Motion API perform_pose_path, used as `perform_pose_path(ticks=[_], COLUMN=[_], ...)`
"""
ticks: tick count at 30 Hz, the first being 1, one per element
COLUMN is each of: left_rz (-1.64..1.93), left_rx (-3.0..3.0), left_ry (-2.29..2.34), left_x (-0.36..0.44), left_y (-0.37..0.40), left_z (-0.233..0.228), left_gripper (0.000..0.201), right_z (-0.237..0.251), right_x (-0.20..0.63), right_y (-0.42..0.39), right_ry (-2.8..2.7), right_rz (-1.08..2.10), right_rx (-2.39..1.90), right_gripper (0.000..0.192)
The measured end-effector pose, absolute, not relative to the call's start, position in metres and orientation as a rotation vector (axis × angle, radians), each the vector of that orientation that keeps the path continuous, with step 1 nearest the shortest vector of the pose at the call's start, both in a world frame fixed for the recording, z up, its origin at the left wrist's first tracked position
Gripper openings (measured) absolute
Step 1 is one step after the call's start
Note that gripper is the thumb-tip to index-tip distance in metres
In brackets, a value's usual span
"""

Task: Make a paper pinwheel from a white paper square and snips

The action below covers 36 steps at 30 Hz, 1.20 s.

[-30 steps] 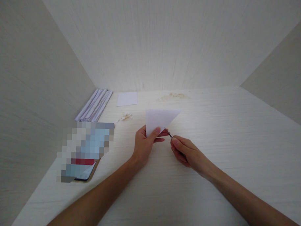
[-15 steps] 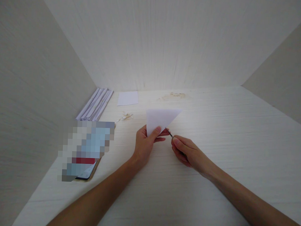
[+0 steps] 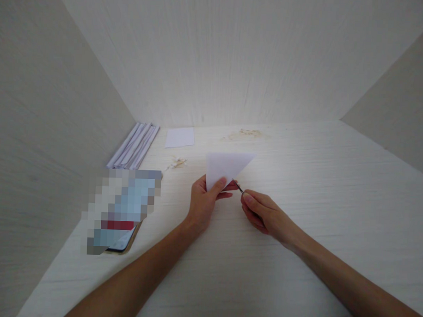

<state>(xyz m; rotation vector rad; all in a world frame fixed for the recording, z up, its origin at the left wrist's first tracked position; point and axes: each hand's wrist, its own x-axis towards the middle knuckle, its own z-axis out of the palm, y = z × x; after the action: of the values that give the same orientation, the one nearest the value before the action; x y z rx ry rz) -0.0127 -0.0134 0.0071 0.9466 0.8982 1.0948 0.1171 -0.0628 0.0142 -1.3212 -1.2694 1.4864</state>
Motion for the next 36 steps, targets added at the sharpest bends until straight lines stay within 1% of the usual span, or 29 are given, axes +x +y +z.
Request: perform_pose_path(ticks=[10,18,24,32,36], left_rz=[1.116,1.114,1.118,1.114,1.113], left_rx=[0.94,0.939,0.933,0.933,0.916], left_ry=[0.913,0.912,0.89,0.893,0.891], left_x=[-0.0128,-0.0124,-0.0129,-0.0126,-0.0132], left_y=[-0.0136,-0.0127,-0.0132,-0.0133,-0.0127], left_z=[0.0081,0.0076,0.0077,0.0083,0.0087], left_gripper=[0.024,0.027,0.023,0.025,0.024], right_z=[0.0155,0.014,0.0151,0.0152,0.0177], right_x=[0.1175,0.118,0.1171,0.1173,0.1167], right_y=[-0.0625,-0.0619,-0.061,-0.0613,-0.0617], right_ry=[-1.275,-1.327,-1.307,-1.299,-1.258], right_rz=[1.489,1.455,1.462,1.461,1.513], right_rx=[-1.324,-1.341,-1.341,-1.344,-1.338], right_gripper=[0.036,0.035,0.034,0.034,0.034])
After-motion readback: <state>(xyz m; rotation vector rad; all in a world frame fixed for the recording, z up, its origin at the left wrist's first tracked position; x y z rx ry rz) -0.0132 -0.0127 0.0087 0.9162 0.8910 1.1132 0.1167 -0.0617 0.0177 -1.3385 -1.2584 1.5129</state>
